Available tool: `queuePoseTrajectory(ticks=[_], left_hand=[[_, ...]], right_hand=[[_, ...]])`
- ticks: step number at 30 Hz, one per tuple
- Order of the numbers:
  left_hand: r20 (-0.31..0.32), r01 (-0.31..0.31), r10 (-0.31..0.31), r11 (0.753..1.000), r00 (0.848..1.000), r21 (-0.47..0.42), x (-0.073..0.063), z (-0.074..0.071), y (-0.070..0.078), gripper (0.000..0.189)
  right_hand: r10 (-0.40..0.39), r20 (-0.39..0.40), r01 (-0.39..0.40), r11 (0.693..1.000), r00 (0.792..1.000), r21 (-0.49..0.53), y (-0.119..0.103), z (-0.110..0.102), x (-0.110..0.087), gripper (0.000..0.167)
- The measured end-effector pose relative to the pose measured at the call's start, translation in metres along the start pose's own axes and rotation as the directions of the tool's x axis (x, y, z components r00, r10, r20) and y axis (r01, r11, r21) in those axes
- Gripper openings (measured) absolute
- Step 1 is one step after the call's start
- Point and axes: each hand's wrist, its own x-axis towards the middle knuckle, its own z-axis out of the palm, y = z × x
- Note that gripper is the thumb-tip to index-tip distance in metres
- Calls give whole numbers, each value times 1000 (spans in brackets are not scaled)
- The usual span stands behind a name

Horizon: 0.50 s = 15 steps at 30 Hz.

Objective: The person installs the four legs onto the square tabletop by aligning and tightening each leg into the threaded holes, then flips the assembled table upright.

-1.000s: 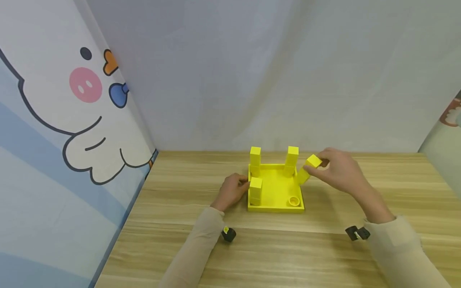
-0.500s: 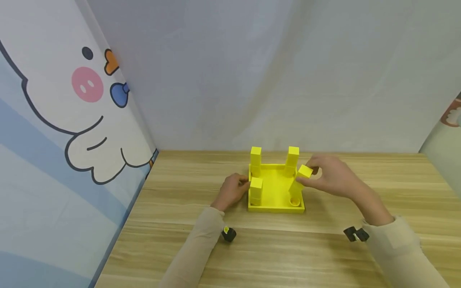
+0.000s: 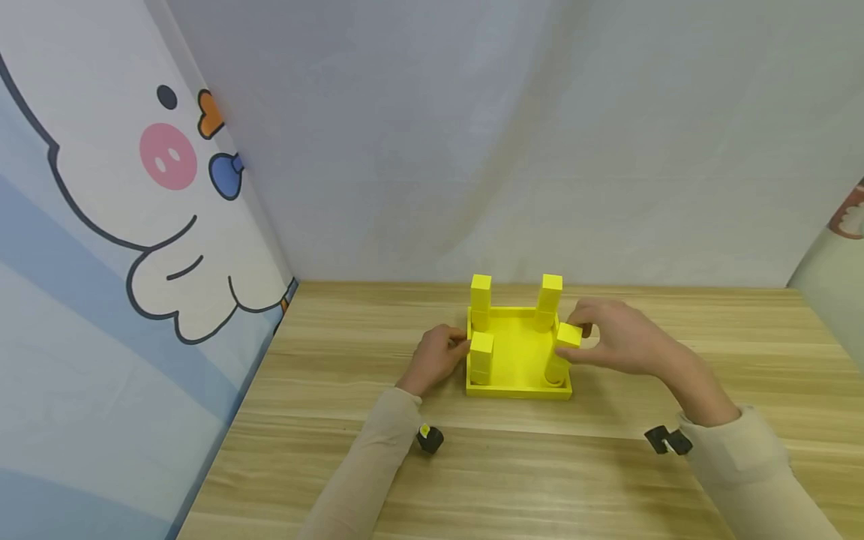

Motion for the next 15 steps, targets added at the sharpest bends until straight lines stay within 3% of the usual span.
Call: queuePoseTrajectory(ticks=[10,15], left_hand=[[3,-2,2,1000,1000,-1,1,1,0,19],[3,-4,4,1000,1000,-1,1,1,0,19]], right_hand=[[-1,26,0,1000,1000,14,1,4,1,22],[23,15,-23,999,1000,-31,-1,8,3,37]])
